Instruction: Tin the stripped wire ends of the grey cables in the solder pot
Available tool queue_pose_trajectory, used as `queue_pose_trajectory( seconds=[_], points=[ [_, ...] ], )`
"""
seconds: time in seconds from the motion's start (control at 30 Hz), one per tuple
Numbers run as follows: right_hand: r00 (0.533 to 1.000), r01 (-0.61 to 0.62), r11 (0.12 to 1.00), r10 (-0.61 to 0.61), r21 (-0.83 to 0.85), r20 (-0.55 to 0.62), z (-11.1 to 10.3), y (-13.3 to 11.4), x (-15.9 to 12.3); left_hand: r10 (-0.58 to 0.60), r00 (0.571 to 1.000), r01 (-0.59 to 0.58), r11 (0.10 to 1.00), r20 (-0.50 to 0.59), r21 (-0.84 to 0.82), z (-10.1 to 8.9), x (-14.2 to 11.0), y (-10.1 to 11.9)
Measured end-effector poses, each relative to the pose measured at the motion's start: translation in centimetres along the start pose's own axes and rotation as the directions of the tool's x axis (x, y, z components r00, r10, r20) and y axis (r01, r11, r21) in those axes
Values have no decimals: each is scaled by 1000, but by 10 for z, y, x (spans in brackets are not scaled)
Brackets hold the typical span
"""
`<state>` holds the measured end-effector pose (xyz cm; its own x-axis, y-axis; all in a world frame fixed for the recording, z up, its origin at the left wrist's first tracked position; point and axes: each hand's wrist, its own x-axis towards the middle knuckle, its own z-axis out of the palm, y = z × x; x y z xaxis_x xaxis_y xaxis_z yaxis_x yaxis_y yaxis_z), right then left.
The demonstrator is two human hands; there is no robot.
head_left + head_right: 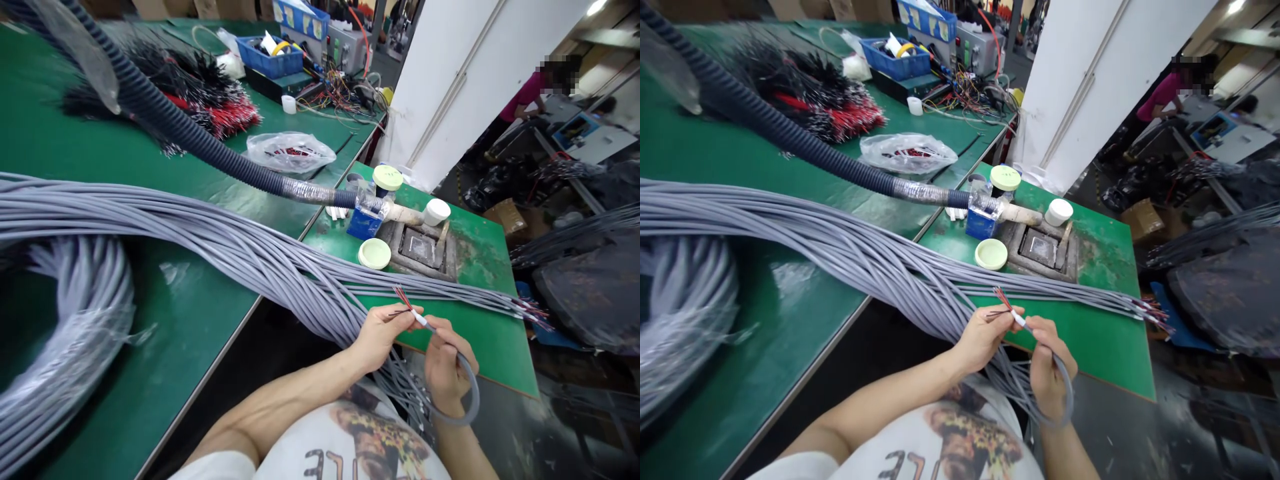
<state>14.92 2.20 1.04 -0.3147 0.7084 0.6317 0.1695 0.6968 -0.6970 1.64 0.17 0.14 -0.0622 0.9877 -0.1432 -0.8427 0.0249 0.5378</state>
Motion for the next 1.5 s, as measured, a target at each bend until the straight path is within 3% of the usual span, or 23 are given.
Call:
queue_pose_trajectory(
  seconds=[0.1, 0.2, 0.33, 0.47, 0.73, 0.8, 0.87, 0.97, 1.03, 1.07, 1.13, 1.2, 1.27, 1.3, 1.37, 1.43, 1.5],
  points=[
    [972, -130, 977, 160, 171, -173, 6, 7, -9, 24, 1000, -24, 998, -3, 53, 0, 0, -1],
    [925, -220, 906, 311, 363, -217, 11, 14, -14, 39, 999, -38, 994, -6, 106, 1, 0, -1],
    [852, -340, 711, 510, 616, -119, 14, 17, -16, 64, 998, -64, 986, 2, 155, 7, 0, 3],
    [784, -424, 549, 621, 720, -12, 16, 16, -14, 62, 998, -61, 984, -4, 168, 12, 0, 7],
    [713, -484, 418, 698, 769, 70, 18, 21, -16, 42, 998, -36, 988, -41, 152, 12, 6, 3],
    [722, -488, 425, 688, 762, 79, 20, 22, -18, 32, 998, -23, 987, -52, 157, 12, 8, 2],
    [754, -482, 490, 654, 726, 59, 21, 20, -22, 27, 996, -14, 986, -79, 167, 12, 10, 1],
    [858, -408, 750, 509, 520, -60, 12, 14, -29, 36, 993, -10, 976, -115, 220, 13, 12, -4],
    [942, -270, 934, 306, 233, -135, -7, 11, -38, 0, 1000, 10, 941, -31, 338, 14, 14, -8],
    [970, -187, 980, 195, 66, -144, -22, 10, -45, -38, 998, 12, 902, 51, 431, 15, 15, -9],
    [992, -51, 969, 22, -242, -122, -62, 11, -65, -92, 967, -88, 752, 236, 653, 14, 18, -10],
    [994, -94, 836, 47, -541, -100, -109, 13, -94, -63, 915, -320, 490, 399, 811, 12, 25, -7],
    [982, -188, 647, 146, -739, -122, -154, 14, -127, 8, 856, -512, 149, 517, 846, 10, 36, -2],
    [954, -266, 538, 267, -800, -138, -172, 14, -141, 25, 837, -547, -22, 547, 837, 10, 43, 1],
    [833, -434, 400, 520, -807, -191, -191, 12, -161, 36, 827, -525, -307, 561, 794, 10, 56, 5],
    [677, -600, 384, 711, -702, -190, -186, 7, -164, 20, 837, -469, -487, 546, 737, 12, 69, 6],
    [565, -748, 454, 819, -484, -105, -157, 3, -149, -2, 848, -431, -586, 530, 686, 15, 79, 3]
  ],
)
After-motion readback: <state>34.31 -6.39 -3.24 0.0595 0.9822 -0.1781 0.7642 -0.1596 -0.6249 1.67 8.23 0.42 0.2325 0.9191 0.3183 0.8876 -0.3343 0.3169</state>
